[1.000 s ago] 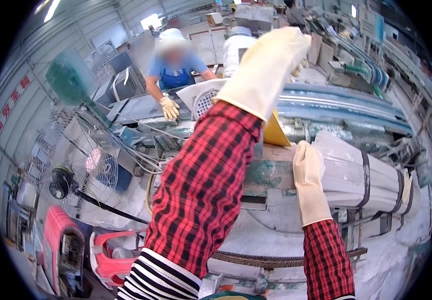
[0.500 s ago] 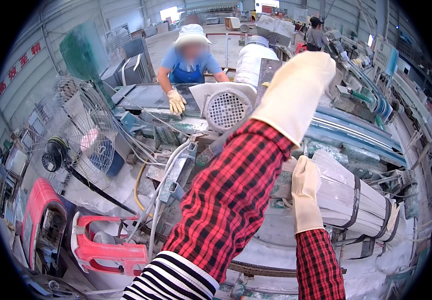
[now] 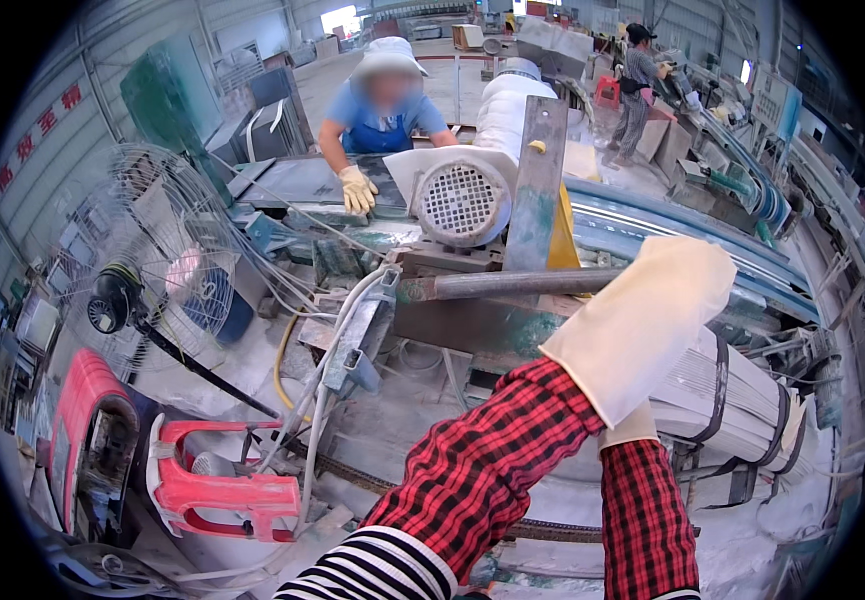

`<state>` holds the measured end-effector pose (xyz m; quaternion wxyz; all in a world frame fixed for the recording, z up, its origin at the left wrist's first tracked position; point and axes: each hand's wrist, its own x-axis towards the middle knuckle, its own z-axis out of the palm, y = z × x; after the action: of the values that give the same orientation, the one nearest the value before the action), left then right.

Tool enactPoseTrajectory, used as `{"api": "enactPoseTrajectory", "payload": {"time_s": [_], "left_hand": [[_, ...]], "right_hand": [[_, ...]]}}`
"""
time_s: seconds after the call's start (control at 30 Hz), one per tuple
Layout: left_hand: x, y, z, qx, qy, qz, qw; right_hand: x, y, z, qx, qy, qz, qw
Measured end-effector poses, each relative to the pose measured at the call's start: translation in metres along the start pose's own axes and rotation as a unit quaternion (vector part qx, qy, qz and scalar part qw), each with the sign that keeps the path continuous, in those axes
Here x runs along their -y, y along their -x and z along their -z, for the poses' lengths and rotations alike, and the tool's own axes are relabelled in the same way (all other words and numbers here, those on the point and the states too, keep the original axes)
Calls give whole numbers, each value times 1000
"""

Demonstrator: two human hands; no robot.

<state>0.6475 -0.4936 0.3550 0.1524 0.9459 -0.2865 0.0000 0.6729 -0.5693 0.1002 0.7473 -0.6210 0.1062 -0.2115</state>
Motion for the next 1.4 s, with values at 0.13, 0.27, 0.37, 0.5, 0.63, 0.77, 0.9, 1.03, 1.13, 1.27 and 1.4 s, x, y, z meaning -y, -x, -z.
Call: {"api": "enactPoseTrajectory", "payload": {"time_s": [0.13,0.27,0.37,0.5,0.63,0.77,0.9,1.03,1.13,1.27,1.4], "left_hand": [[-7,20,-25,-6,22,24,999],[-12,30,-49,-9,-2,-7,1000],[-21,39,-64,-11,-23,-14,1000],[-29,56,-76,30,-12,-2,999],[-19,93,-107,31,-38,-20,999],[-29,124,-129,86,-74,-64,991],[-6,173,-147,139,-140,-101,975],[15,211,-176,174,-170,-111,964],[36,242,-223,160,-104,-86,978],[88,256,-295,95,167,53,980],[114,319,-236,91,531,218,814]], "right_hand": [[-8,12,21,-21,96,31,995],[-12,13,41,-40,116,44,992],[-20,20,59,-60,95,34,993],[-29,39,103,-98,27,-13,995],[-15,71,145,-81,-62,-54,993],[26,85,180,-35,-87,-26,995],[113,118,99,143,63,-18,988],[139,157,7,402,195,-90,890],[123,193,-49,499,226,-229,805],[86,234,-100,441,147,-233,854],[63,265,-127,331,77,-239,909]]}}
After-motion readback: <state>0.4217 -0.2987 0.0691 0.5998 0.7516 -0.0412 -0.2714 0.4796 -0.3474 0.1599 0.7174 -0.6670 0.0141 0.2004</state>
